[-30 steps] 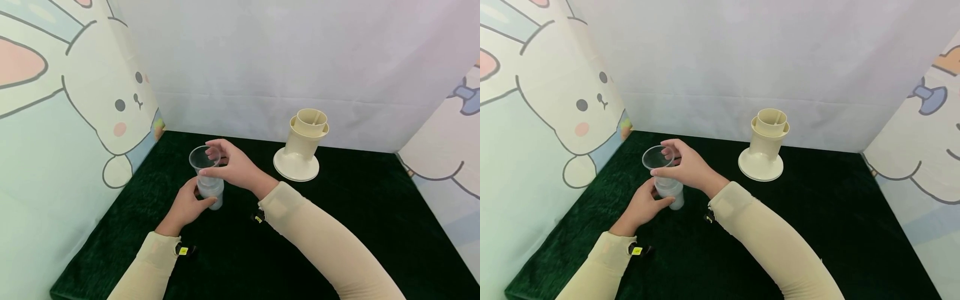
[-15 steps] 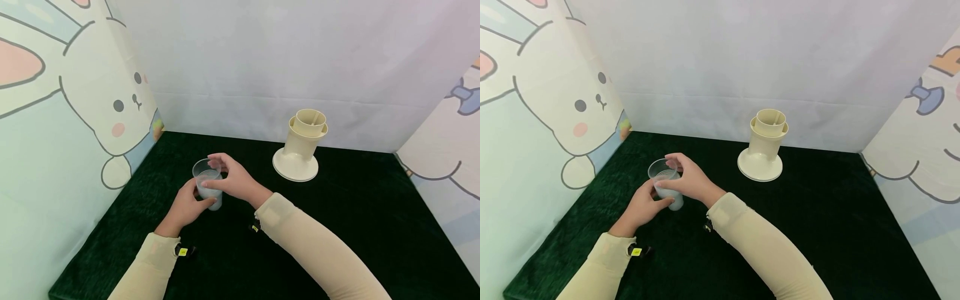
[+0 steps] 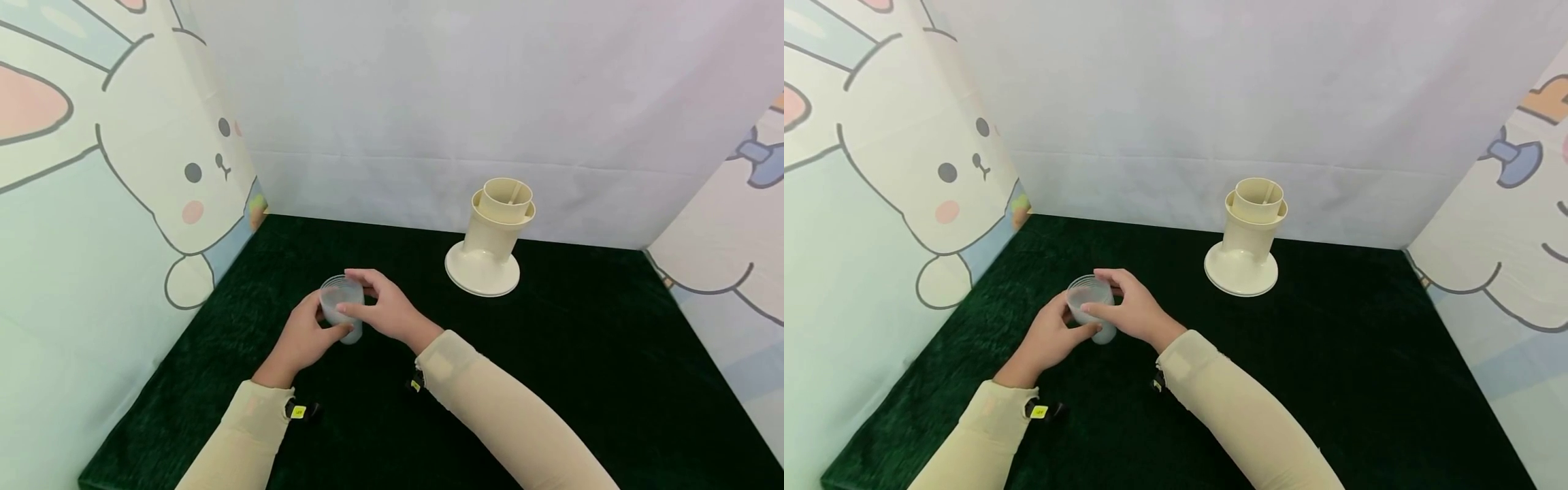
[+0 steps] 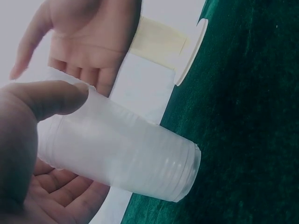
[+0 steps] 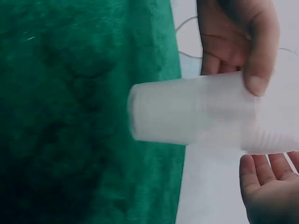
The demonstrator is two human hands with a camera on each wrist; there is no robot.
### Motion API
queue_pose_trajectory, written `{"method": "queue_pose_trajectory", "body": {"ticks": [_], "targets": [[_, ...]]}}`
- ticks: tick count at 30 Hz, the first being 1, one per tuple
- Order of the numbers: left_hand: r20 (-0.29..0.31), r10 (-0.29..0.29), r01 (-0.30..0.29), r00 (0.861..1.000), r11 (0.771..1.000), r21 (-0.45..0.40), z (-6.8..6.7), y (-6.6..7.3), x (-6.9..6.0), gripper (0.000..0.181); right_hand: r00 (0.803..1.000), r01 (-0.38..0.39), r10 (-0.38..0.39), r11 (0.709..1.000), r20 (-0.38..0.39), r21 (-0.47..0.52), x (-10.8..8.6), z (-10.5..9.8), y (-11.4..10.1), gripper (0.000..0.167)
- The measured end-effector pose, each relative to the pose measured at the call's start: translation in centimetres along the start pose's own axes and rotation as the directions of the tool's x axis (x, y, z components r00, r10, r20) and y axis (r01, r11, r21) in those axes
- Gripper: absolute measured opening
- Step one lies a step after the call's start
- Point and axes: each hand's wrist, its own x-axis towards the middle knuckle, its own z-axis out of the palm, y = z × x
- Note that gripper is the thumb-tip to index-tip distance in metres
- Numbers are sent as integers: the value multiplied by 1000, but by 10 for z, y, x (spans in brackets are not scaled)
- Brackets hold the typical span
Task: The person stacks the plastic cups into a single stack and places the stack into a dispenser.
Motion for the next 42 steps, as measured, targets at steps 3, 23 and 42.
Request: {"method": "queue_pose_trajectory", "body": {"ticks": [3,23,42], "targets": [[-3,-5,5,1000,1000,-1,0,1,0,63,1000,-11,11,1000,-5,4,-1,2,8,63],[58,12,-7,998,997,-81,-17,-3,-5,83,999,43,-41,997,-34,58,-7,4,13,69],[60,92,-81,994,983,-166,-31,-4,-5,55,990,117,-104,984,-100,133,-13,8,17,60]]}}
